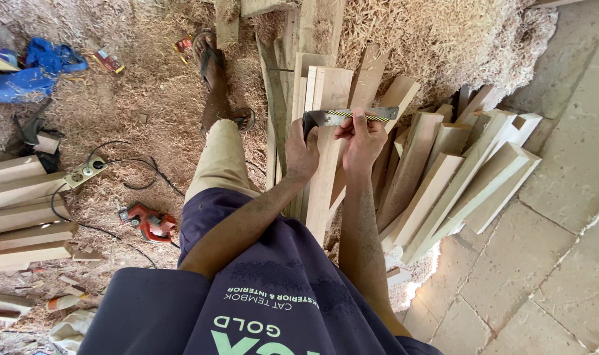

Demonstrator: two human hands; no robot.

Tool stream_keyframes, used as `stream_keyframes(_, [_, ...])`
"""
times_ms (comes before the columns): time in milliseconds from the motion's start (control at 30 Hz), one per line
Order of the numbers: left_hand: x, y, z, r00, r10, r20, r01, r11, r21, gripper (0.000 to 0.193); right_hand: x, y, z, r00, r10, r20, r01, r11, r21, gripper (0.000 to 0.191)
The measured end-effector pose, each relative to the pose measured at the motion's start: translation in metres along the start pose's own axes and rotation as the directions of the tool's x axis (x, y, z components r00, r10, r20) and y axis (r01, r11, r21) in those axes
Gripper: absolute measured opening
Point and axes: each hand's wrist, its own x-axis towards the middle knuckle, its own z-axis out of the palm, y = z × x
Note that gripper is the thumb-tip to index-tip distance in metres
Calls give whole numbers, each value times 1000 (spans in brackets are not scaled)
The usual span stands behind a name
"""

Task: The person marks straight lines on wooden boards using a try square and a pencil. They pick up boards from a pile, hold the square against the wood, draw marking lines, and move between boards on the sawdust-covered floor of the workshop.

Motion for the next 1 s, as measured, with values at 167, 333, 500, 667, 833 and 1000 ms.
stream_keyframes(167, [1,1,-3,999,-19,49,18,999,30,22,0,1,-2,1000,-12,-13,12,1000,-12,23])
stream_keyframes(333, [1,4,0,998,-66,25,66,998,14,23,4,5,-2,1000,-13,-26,13,1000,-14,21])
stream_keyframes(500, [1,6,0,995,-91,45,89,995,43,24,9,14,7,998,-62,-20,58,986,-158,17])
stream_keyframes(667, [1,7,1,997,-68,43,67,997,31,24,18,11,4,1000,22,-1,-21,959,-284,16])
stream_keyframes(833, [0,9,-1,995,-82,58,81,997,17,23,23,3,-6,996,54,73,-30,953,-300,19])
stream_keyframes(1000, [0,9,0,994,-96,47,95,995,13,28,31,1,-10,994,72,-84,-98,925,-366,13])
